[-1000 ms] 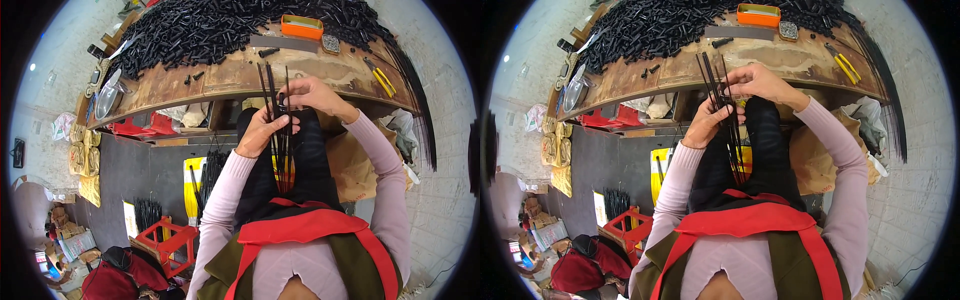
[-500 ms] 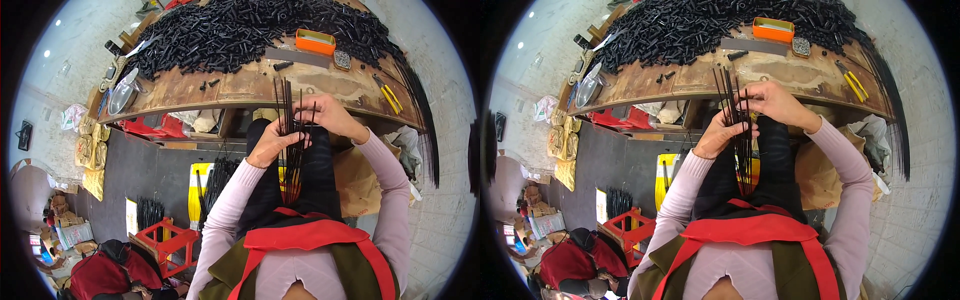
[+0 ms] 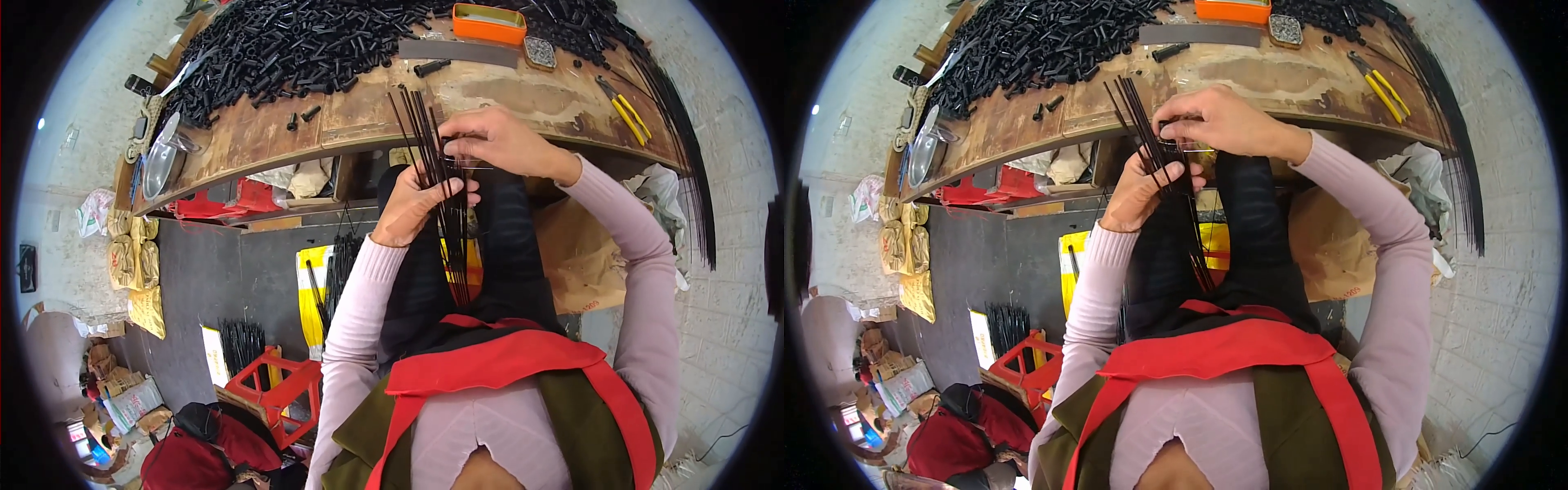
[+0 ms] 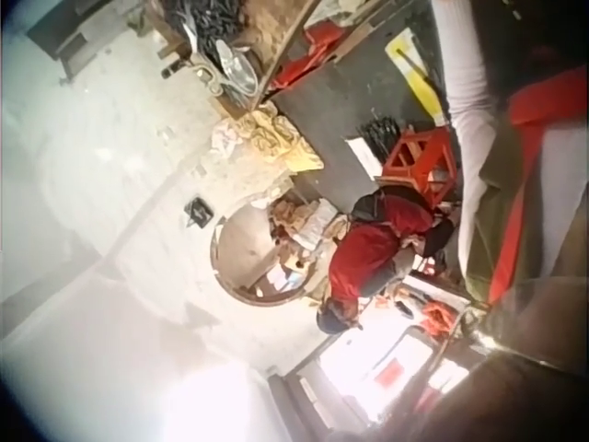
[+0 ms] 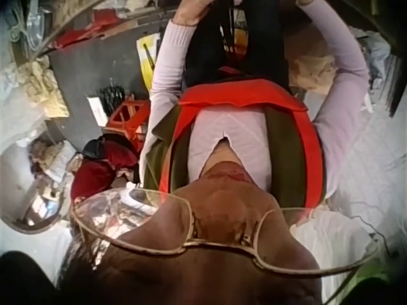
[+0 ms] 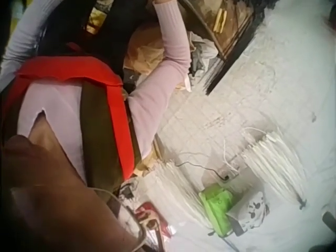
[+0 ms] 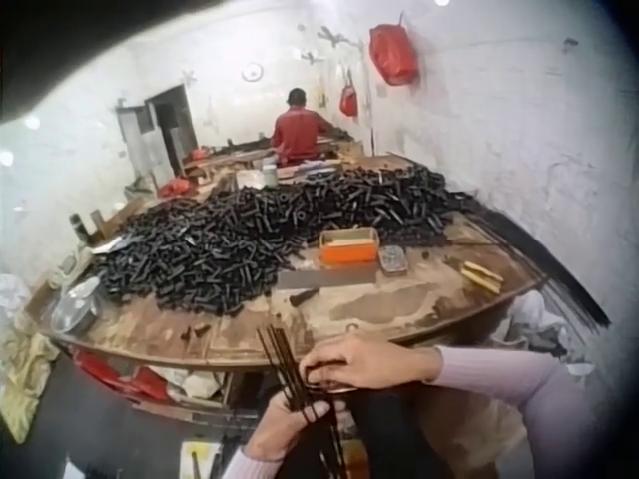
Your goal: Assembling and trimming bundles of black wire-like components at a workbench.
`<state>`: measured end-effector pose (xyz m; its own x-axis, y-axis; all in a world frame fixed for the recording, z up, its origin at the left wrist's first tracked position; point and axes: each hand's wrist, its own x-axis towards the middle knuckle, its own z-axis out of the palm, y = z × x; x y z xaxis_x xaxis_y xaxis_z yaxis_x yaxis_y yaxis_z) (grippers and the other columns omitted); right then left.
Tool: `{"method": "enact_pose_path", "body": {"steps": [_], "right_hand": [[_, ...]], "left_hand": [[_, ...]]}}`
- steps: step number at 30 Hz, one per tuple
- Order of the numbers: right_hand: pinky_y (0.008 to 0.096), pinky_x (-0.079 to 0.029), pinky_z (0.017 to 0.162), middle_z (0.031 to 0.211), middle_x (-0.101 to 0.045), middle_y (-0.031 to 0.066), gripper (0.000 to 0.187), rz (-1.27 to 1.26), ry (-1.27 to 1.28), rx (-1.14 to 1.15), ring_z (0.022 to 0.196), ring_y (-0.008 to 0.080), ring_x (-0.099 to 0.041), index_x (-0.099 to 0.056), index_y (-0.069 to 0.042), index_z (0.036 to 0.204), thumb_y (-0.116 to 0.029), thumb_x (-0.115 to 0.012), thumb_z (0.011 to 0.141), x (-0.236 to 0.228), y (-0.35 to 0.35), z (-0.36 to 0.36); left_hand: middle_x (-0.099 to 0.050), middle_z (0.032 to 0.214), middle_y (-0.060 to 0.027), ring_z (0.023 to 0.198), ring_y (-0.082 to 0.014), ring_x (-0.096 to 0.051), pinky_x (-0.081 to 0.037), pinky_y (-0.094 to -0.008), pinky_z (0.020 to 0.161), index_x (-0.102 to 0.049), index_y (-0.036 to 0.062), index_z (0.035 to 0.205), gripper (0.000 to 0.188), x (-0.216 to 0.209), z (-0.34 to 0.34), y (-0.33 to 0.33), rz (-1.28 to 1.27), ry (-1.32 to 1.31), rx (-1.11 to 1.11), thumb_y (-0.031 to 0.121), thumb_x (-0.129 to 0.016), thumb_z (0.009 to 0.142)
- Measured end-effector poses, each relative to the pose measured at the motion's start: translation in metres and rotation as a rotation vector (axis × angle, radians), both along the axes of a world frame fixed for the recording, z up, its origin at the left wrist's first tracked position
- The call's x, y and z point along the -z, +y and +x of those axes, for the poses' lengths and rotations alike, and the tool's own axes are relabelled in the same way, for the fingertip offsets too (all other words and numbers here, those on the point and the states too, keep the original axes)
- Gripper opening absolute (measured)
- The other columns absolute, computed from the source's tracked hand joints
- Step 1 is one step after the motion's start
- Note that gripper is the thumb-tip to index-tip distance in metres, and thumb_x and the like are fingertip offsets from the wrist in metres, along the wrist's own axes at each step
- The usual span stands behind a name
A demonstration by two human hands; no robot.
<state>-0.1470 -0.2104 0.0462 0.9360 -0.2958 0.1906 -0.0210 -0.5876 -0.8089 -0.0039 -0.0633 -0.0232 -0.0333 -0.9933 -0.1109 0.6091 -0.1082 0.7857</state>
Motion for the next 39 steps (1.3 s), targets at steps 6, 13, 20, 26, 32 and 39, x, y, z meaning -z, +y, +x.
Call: {"method": "enact_pose_path", "body": {"steps": [6,13,20,26,32,39], "right_hand": [[0.0228,-0.05,0.072,0.091,-0.067,0.0013,0.016,0.55,0.009,0.078,0.079,0.0064,-0.06,-0.067,0.0,0.106,-0.009,-0.063,0.093,0.026,0.002,0.002],[0.0222,-0.051,0.066,0.086,-0.067,0.0031,0.019,0.398,0.192,-0.047,0.073,0.0079,-0.063,-0.067,0.002,0.104,-0.013,-0.061,0.094,-0.012,-0.003,-0.004],[0.0237,-0.053,0.067,0.085,-0.067,0.0022,0.026,0.123,0.133,-0.023,0.071,0.0083,-0.064,-0.067,0.001,0.105,-0.021,-0.058,0.098,-0.017,-0.038,-0.001],[0.0283,-0.053,0.077,0.107,-0.065,0.0107,0.033,-0.72,-0.277,0.252,0.086,0.0171,-0.065,-0.06,-0.006,0.123,-0.027,-0.058,0.098,0.014,-0.093,-0.01],[0.0262,-0.052,0.065,0.088,-0.068,0.0069,0.033,0.123,0.196,0.096,0.072,0.0115,-0.065,-0.066,0.001,0.112,-0.028,-0.058,0.097,0.012,-0.006,-0.088],[0.0314,-0.048,0.065,0.083,-0.068,0.0105,0.03,0.034,0.167,0.286,0.07,0.0155,-0.063,-0.067,0.0,0.108,-0.026,-0.056,0.098,0.016,0.003,-0.111]], "left_hand": [[-0.07,0.099,-0.0139,0.09,-0.024,-0.07,-0.058,-0.0358,0.082,-0.058,0.0026,0.118,0.033,-0.005,-0.005,0.002,0.016,-0.016,-0.019,0.009,-0.071,0.088],[-0.07,0.102,-0.0176,0.092,-0.0281,-0.07,-0.058,-0.0382,0.085,-0.056,-0.0013,0.118,0.032,-0.008,-0.003,0.008,-0.004,-0.029,0.098,0.003,-0.068,0.089],[-0.07,0.102,-0.0172,0.091,-0.0271,-0.071,-0.058,-0.0364,0.083,-0.061,-0.0036,0.112,0.024,-0.004,-0.012,0.009,0.059,-0.081,0.009,0.005,-0.066,0.09],[-0.07,0.1,-0.0176,0.088,-0.0257,-0.071,-0.059,-0.0359,0.08,-0.061,-0.0026,0.107,0.018,0.011,-0.007,-0.001,0.039,-0.065,-0.158,0.01,-0.063,0.094],[-0.068,0.106,-0.0206,0.093,-0.027,-0.07,-0.059,-0.0367,0.081,-0.053,-0.0002,0.114,0.021,0.013,-0.008,0.007,0.003,-0.113,-0.203,0.017,-0.054,0.101],[-0.066,0.111,-0.0195,0.099,-0.0278,-0.067,-0.056,-0.0386,0.088,-0.051,0.0004,0.121,0.028,0.016,-0.037,0.0,-0.02,-0.158,-0.06,0.021,-0.049,0.103]]}}
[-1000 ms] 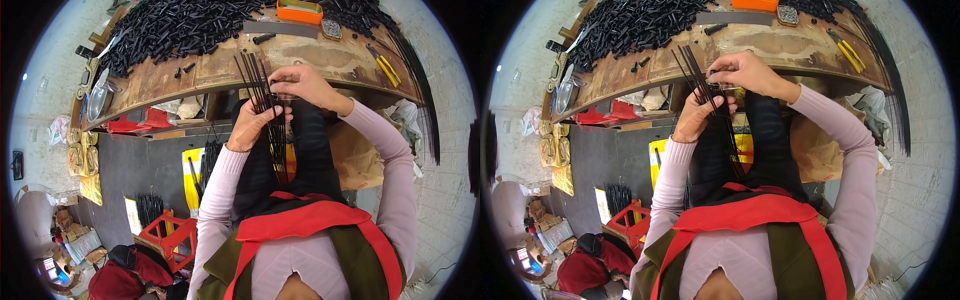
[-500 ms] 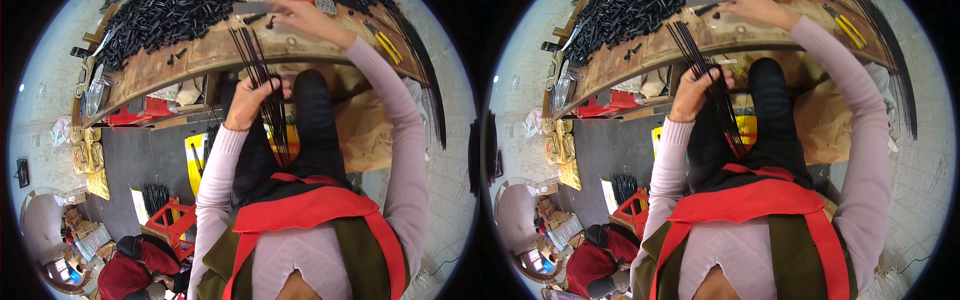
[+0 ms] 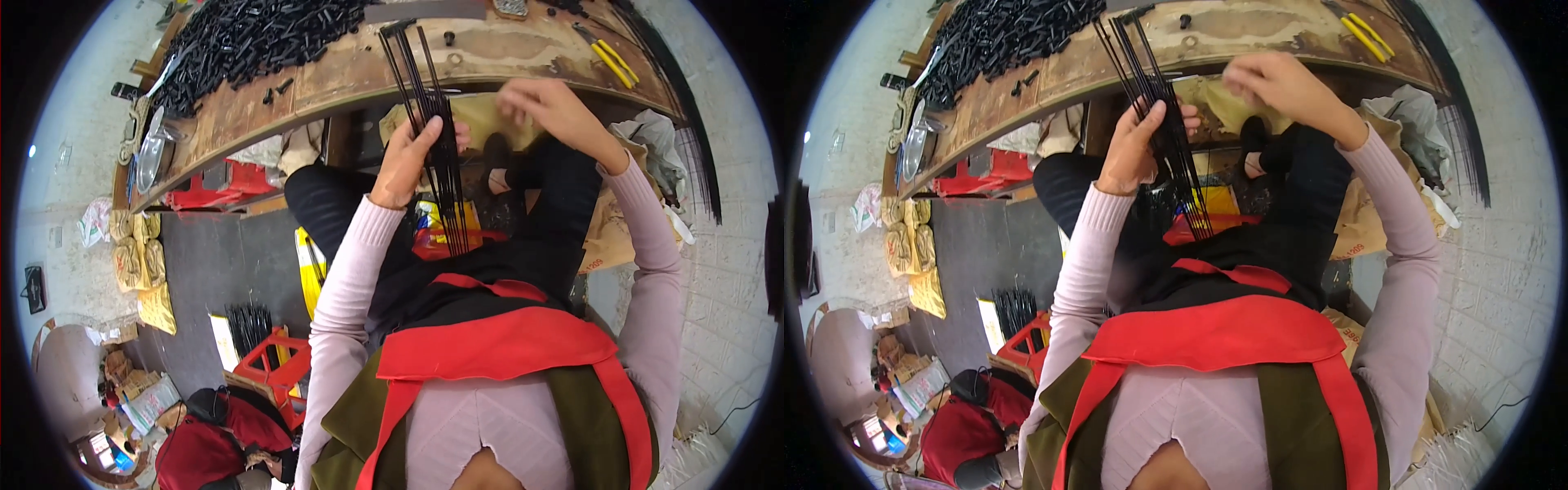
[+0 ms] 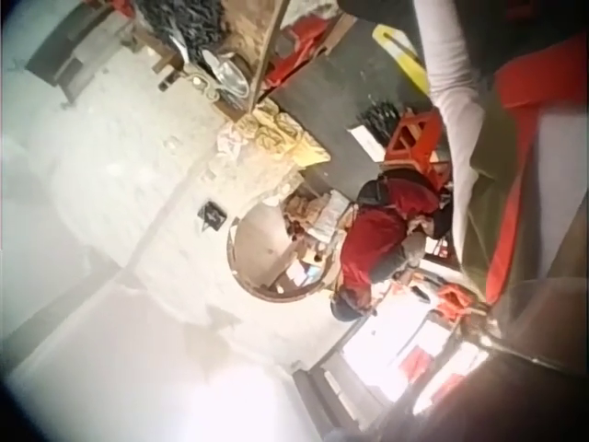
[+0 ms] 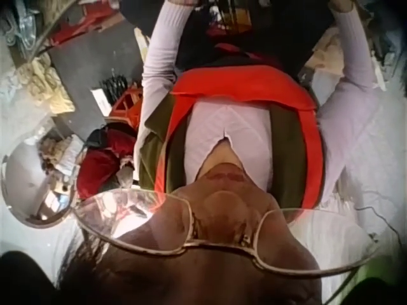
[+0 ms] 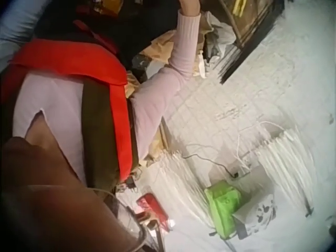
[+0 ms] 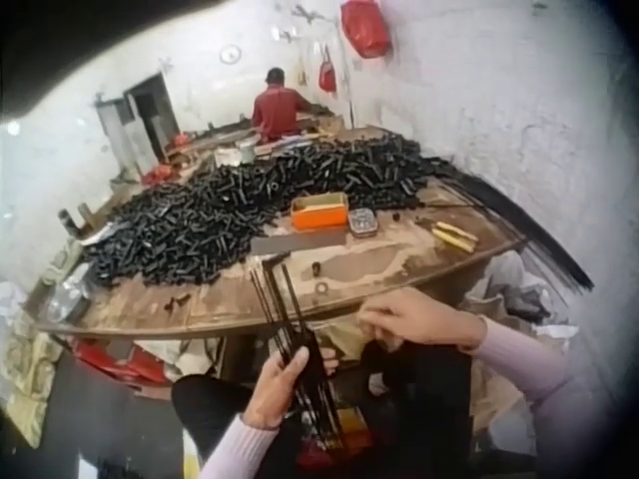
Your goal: Assembling and trimming bundles of black wire-like components at a workbench.
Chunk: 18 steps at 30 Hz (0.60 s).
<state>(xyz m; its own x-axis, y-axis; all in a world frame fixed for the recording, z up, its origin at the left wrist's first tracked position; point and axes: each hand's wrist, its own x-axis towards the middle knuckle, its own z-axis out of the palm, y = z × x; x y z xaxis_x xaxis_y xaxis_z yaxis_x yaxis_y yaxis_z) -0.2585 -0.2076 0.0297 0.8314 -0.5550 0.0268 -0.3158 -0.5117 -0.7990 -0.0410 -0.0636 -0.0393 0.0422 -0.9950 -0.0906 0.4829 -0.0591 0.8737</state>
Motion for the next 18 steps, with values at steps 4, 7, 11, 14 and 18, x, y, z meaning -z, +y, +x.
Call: {"method": "enact_pose_path", "body": {"steps": [4,7,11,14,18], "right_hand": [[0.0278,-0.049,0.074,0.087,-0.068,0.0065,0.028,-0.217,-0.329,-0.005,0.08,0.0127,-0.062,-0.065,0.001,0.107,-0.023,-0.058,0.097,-0.004,0.005,0.021],[0.0243,-0.048,0.085,0.094,-0.066,0.0017,0.022,-0.025,-0.201,-0.038,0.09,0.0088,-0.061,-0.064,0.002,0.107,-0.017,-0.061,0.096,-0.014,0.011,0.034],[0.0245,-0.047,0.08,0.088,-0.063,-0.0001,0.018,0.199,-0.215,-0.038,0.083,0.0077,-0.057,-0.063,0.003,0.102,-0.013,-0.064,0.093,-0.009,0.018,0.043],[0.0274,-0.047,0.075,0.084,-0.059,0.0024,0.015,-0.002,-0.199,-0.052,0.079,0.0106,-0.055,-0.059,0.002,0.098,-0.012,-0.061,0.094,-0.017,0.031,0.046],[0.0323,-0.044,0.073,0.087,-0.051,0.0116,0.01,-0.297,-0.215,-0.155,0.079,0.0265,-0.051,-0.05,0.0,0.094,-0.007,-0.056,0.092,-0.024,0.042,0.038]], "left_hand": [[-0.067,0.107,-0.0169,0.093,-0.0251,-0.069,-0.057,-0.0348,0.083,-0.051,-0.0013,0.119,0.026,-0.012,-0.018,0.004,-0.001,-0.026,0.011,0.017,-0.052,0.102],[-0.067,0.108,-0.0146,0.094,-0.0235,-0.069,-0.057,-0.0329,0.082,-0.053,-0.0002,0.119,0.024,-0.016,-0.018,0.006,-0.014,-0.033,0.007,0.015,-0.055,0.1],[-0.067,0.108,-0.0114,0.095,-0.021,-0.068,-0.057,-0.0316,0.081,-0.053,0.0006,0.12,0.023,-0.023,-0.015,0.011,-0.017,-0.039,-0.015,0.01,-0.056,0.098],[-0.067,0.108,-0.0101,0.096,-0.0197,-0.068,-0.058,-0.0312,0.08,-0.054,0.0,0.118,0.022,-0.025,-0.011,0.017,-0.061,-0.018,-0.046,0.004,-0.058,0.096],[-0.068,0.102,-0.0098,0.093,-0.0184,-0.069,-0.058,-0.0314,0.081,-0.055,-0.0022,0.113,0.019,-0.034,-0.012,0.032,0.028,-0.012,-0.059,0.001,-0.059,0.095]]}}
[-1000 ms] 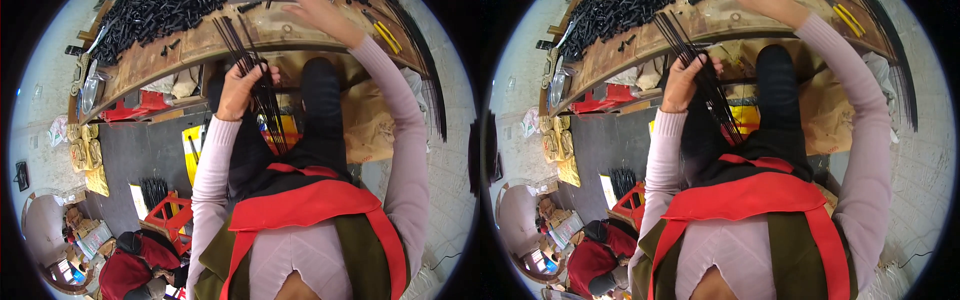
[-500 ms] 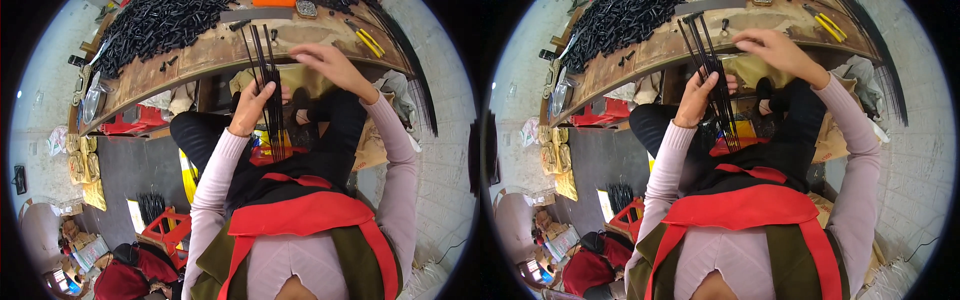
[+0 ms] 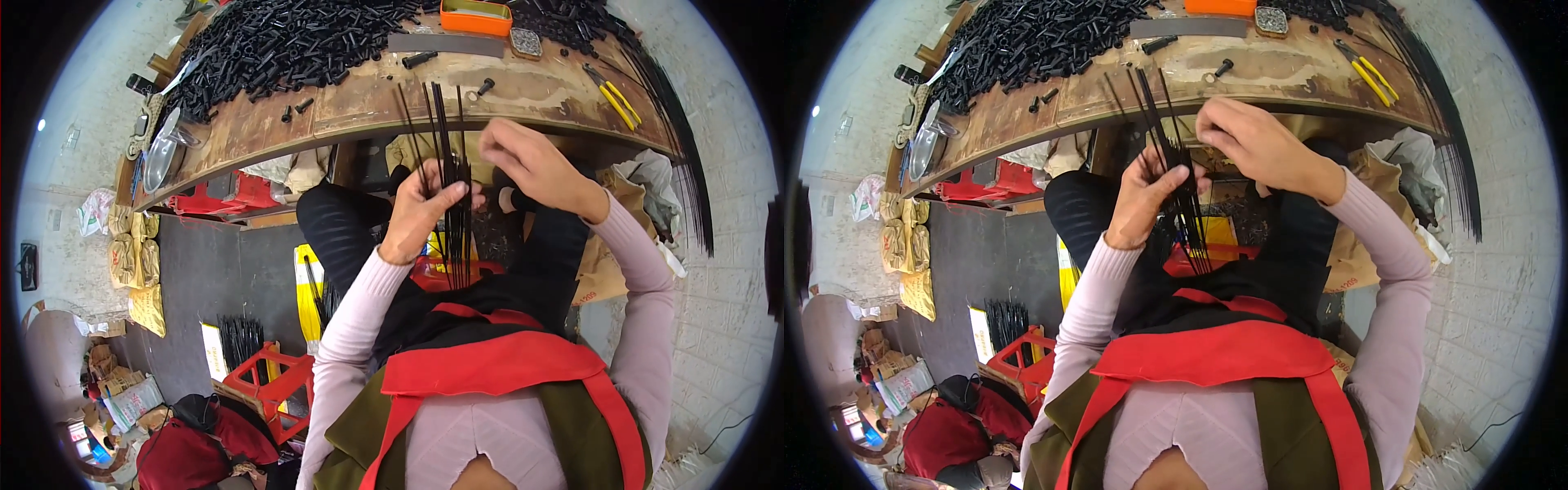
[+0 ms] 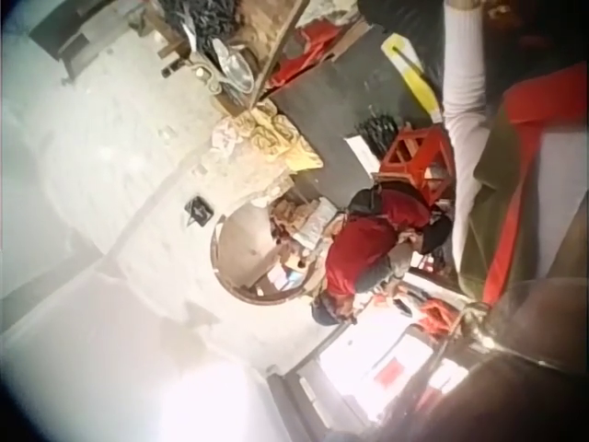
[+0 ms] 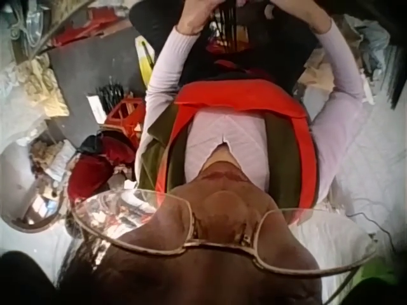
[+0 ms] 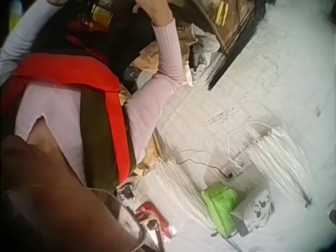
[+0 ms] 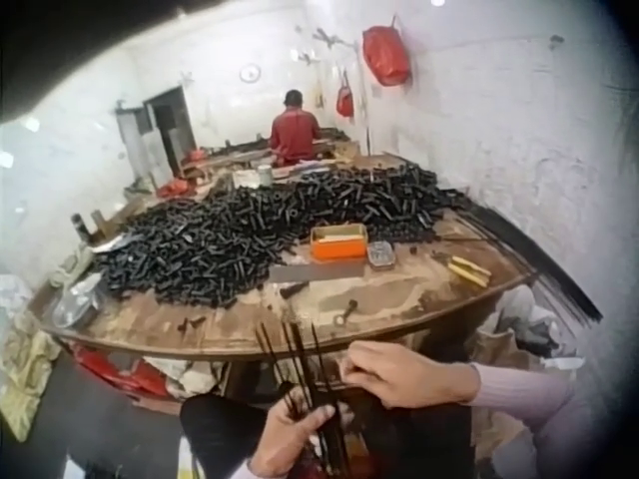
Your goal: Assembling and trimming bundles of black wire-like components at a workbench.
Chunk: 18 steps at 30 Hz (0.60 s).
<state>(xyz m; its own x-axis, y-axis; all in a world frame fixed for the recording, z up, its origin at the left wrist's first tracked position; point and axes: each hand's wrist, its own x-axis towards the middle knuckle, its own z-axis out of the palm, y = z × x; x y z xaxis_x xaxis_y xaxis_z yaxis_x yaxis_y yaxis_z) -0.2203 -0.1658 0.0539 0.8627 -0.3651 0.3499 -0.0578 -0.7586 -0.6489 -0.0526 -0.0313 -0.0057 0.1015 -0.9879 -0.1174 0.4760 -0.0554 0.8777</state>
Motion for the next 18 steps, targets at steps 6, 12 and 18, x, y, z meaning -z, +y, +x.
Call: {"method": "enact_pose_path", "body": {"steps": [6,12,18], "right_hand": [[0.037,-0.046,0.078,0.09,-0.053,0.0125,0.011,-0.211,-0.013,-0.036,0.085,0.0299,-0.055,-0.052,0.0,0.092,0.001,-0.06,0.085,-0.004,-0.023,-0.032],[0.0412,-0.048,0.089,0.108,-0.06,0.0157,0.022,-0.736,0.112,0.176,0.102,0.0349,-0.058,-0.058,-0.001,0.104,0.003,-0.058,0.082,0.036,-0.131,-0.063],[0.0373,-0.042,0.101,0.123,-0.059,0.0163,0.038,-0.866,0.069,0.421,0.118,0.0326,-0.052,-0.057,-0.003,0.125,-0.001,-0.053,0.087,0.043,-0.114,-0.022]], "left_hand": [[-0.07,0.095,-0.0131,0.086,-0.0234,-0.07,-0.056,-0.0353,0.083,-0.056,-0.0016,0.11,0.023,0.014,0.029,0.011,-0.133,0.07,0.083,0.001,-0.065,0.089],[-0.07,0.098,-0.0139,0.089,-0.0249,-0.07,-0.057,-0.0361,0.083,-0.056,0.0011,0.107,0.016,0.018,0.024,-0.008,-0.013,0.111,0.02,0.003,-0.063,0.092],[-0.07,0.101,-0.0148,0.089,-0.0239,-0.071,-0.058,-0.0334,0.082,-0.055,0.0004,0.107,0.014,0.008,0.011,-0.012,0.029,0.075,-0.033,0.001,-0.061,0.094]]}}
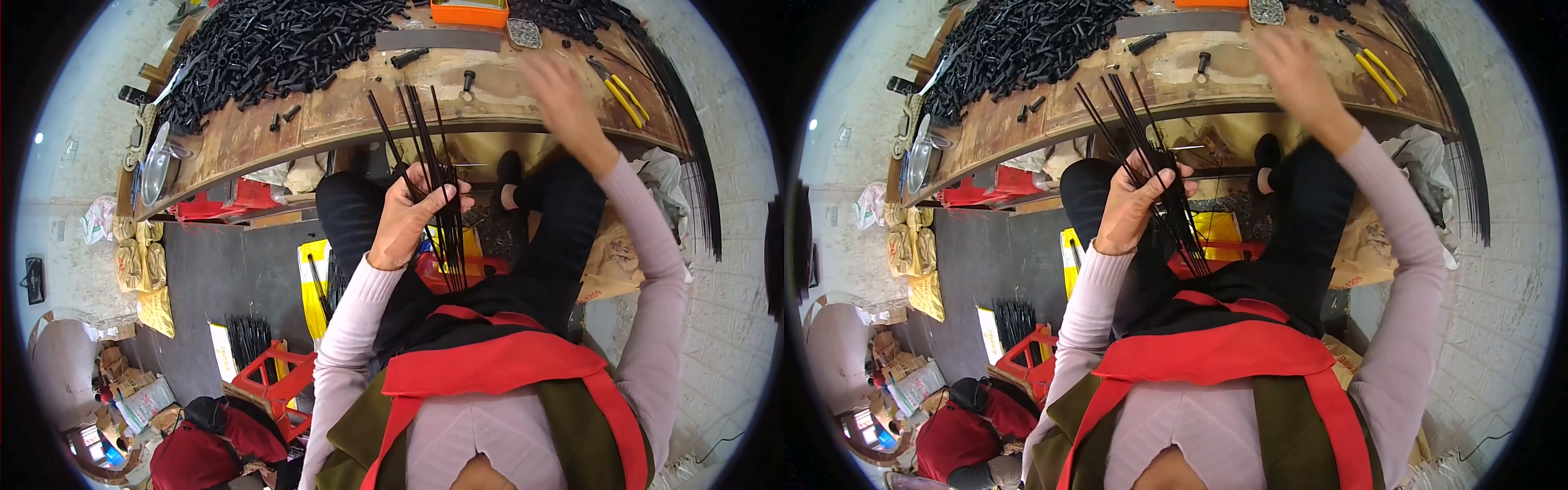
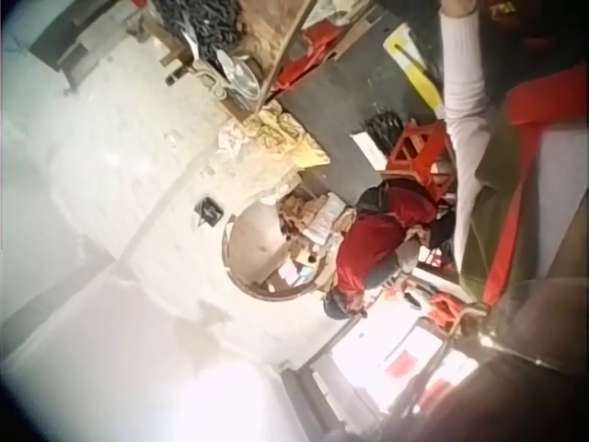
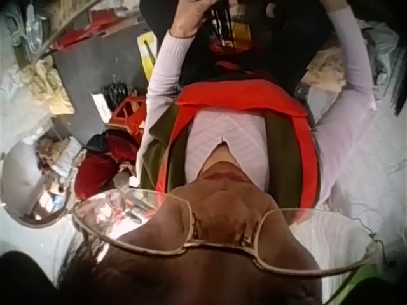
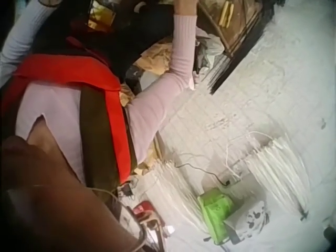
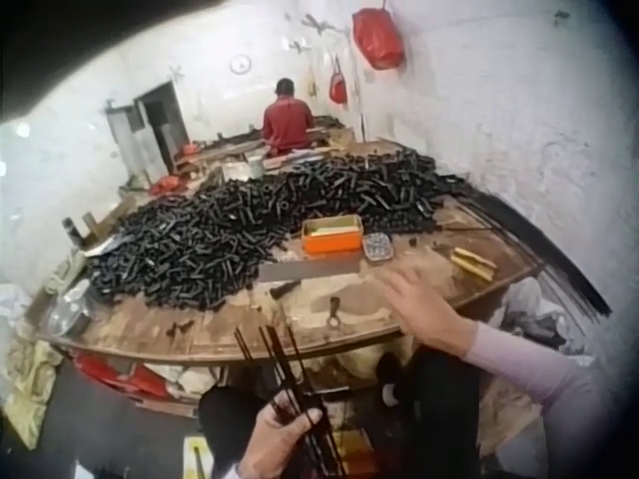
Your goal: Assembling and trimming bundles of black wire-like components at a workbench.
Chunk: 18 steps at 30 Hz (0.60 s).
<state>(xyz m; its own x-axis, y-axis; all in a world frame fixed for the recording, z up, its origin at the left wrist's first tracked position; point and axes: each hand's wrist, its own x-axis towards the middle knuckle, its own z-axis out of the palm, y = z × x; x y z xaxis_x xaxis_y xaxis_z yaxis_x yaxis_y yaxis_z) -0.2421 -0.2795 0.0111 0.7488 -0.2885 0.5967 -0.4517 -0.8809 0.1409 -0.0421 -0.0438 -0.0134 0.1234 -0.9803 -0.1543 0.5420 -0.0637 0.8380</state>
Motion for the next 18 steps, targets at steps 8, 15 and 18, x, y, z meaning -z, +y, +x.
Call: {"method": "enact_pose_path", "body": {"steps": [8,15,18], "right_hand": [[0.0369,-0.049,0.072,0.087,-0.064,0.012,0.016,0.644,-0.106,-0.443,0.078,0.0297,-0.061,-0.067,-0.002,0.099,-0.005,-0.066,0.083,-0.035,0.117,0.008],[0.0354,-0.048,0.07,0.079,-0.062,0.0076,0.022,0.378,-0.078,-0.594,0.073,0.0264,-0.059,-0.065,0.0,0.093,0.001,-0.067,0.071,-0.032,0.111,-0.011],[0.0365,-0.049,0.069,0.08,-0.063,0.009,0.023,0.359,-0.08,-0.632,0.073,0.0268,-0.06,-0.065,0.002,0.094,0.002,-0.066,0.071,-0.035,0.11,-0.02]], "left_hand": [[-0.07,0.106,-0.0131,0.092,-0.0209,-0.069,-0.055,-0.0308,0.085,-0.058,-0.0029,0.118,0.024,-0.012,-0.011,0.005,-0.042,-0.161,0.075,0.001,-0.06,0.094],[-0.07,0.103,-0.0139,0.093,-0.0237,-0.07,-0.056,-0.0344,0.085,-0.058,-0.0042,0.118,0.027,-0.014,-0.008,0.019,-0.063,-0.061,0.226,0.001,-0.061,0.092],[-0.07,0.102,-0.0136,0.092,-0.023,-0.07,-0.057,-0.0346,0.085,-0.058,-0.0047,0.117,0.026,-0.017,-0.006,0.017,-0.041,-0.047,0.33,-0.001,-0.061,0.092]]}}
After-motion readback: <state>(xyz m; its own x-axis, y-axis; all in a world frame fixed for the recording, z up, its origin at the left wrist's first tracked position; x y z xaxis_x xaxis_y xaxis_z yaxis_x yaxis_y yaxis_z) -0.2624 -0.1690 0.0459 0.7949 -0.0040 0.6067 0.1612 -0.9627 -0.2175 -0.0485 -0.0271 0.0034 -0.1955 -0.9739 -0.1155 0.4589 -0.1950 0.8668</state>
